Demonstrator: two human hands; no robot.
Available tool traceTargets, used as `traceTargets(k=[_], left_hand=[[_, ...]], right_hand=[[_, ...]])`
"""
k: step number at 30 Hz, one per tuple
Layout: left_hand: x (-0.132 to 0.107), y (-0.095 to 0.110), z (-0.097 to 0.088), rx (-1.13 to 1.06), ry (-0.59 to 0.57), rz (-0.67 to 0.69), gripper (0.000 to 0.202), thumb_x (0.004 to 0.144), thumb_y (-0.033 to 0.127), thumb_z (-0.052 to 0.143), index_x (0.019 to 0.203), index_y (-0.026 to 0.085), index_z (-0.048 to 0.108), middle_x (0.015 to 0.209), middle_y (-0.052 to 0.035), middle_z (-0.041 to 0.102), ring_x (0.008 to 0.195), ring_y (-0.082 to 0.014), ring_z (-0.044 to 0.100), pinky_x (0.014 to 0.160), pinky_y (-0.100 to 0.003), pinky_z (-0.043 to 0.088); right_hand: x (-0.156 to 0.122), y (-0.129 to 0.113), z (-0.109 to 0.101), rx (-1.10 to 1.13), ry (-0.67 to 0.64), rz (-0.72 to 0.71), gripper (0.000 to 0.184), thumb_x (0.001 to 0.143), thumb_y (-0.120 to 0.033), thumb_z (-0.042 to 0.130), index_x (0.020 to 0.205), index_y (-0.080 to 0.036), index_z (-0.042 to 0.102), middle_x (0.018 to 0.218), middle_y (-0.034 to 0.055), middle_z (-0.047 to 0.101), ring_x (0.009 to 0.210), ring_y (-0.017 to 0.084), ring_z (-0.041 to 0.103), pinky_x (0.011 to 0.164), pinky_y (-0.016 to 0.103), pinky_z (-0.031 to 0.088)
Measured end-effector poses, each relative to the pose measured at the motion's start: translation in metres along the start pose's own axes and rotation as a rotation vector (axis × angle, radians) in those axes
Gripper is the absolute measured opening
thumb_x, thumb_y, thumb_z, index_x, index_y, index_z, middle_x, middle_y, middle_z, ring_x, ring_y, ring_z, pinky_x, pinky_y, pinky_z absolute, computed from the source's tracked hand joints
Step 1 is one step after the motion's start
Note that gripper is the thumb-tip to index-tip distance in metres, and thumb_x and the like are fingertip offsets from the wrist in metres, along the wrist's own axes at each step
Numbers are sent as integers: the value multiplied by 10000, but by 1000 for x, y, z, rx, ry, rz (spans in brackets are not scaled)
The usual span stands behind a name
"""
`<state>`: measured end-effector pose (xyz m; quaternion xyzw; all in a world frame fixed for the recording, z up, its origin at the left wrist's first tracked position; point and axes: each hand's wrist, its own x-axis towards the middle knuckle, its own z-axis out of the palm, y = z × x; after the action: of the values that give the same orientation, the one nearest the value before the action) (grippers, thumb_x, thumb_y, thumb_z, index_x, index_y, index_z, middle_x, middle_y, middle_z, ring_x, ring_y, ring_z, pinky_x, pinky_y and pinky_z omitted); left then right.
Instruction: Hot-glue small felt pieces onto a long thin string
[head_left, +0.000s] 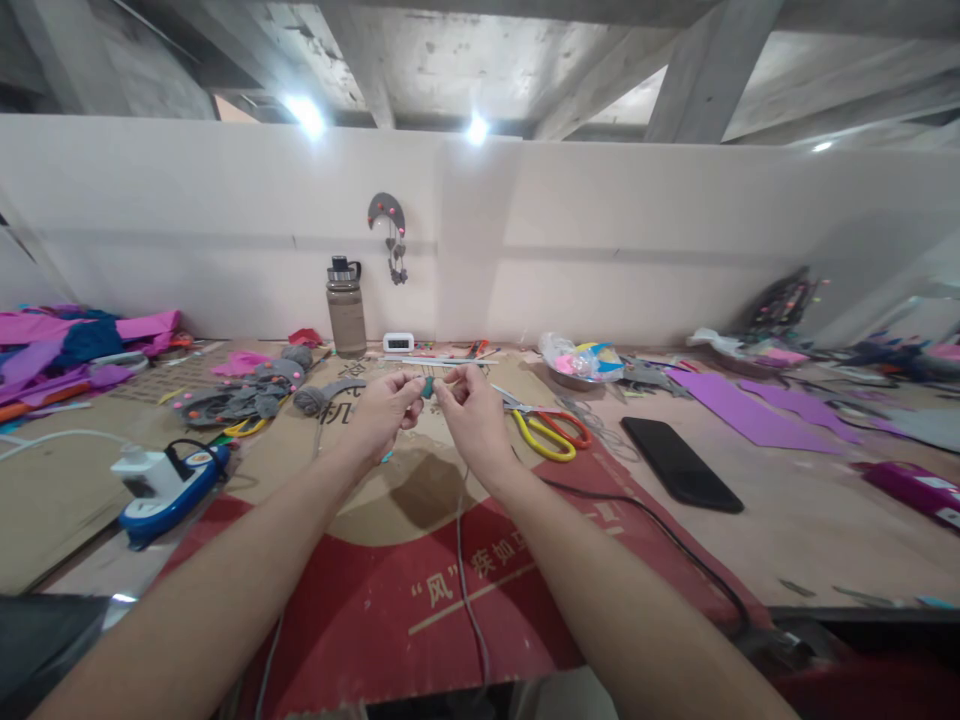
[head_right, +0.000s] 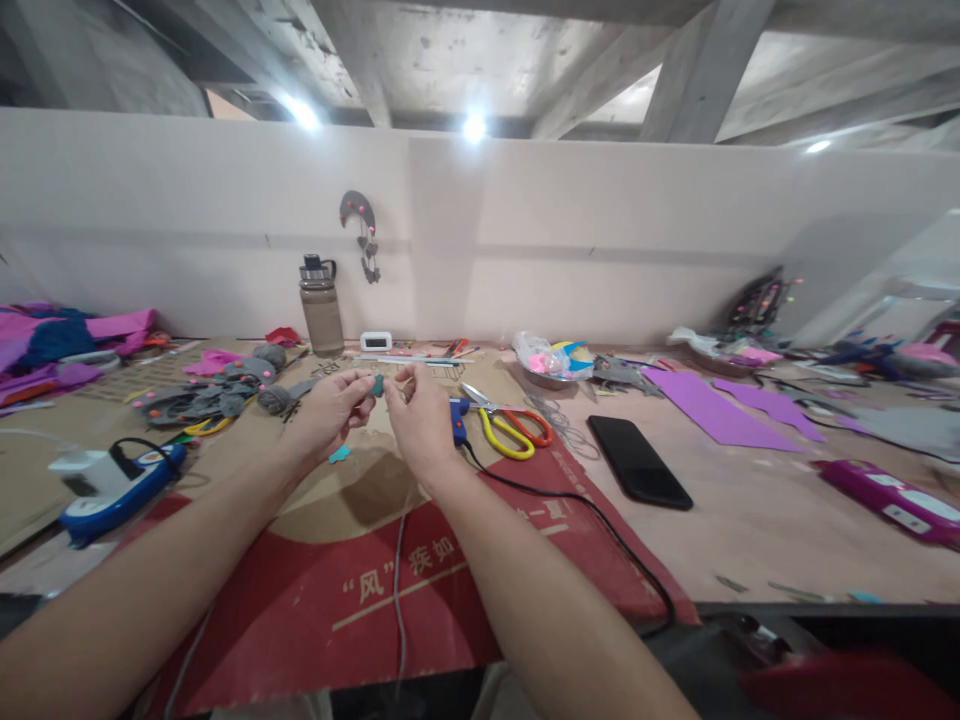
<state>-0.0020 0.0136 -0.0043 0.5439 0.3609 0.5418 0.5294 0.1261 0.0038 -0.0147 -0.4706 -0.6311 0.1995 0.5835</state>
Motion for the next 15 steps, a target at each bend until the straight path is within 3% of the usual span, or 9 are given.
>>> traceTargets(k=[5,15], left_hand=[[-1,3,0,-23,-42,-40,252,659,353,692,653,137,562,483,27,460,392,-35,344,356,-168,180],[3,0,-7,-85,-73,-62,268,635,310,729,816,129,648,664,-18,589,540,-83,541,414,-173,377]], right_hand=[[2,1,1,64,-86,14,179,766,-338,489,784,-187,583,619,-30,536,563,110,447,550,225,334],[9,15,2,11,-90,50,152,759,-312,463,733,-188,547,604,-32,542,558,107,464,531,213,313]])
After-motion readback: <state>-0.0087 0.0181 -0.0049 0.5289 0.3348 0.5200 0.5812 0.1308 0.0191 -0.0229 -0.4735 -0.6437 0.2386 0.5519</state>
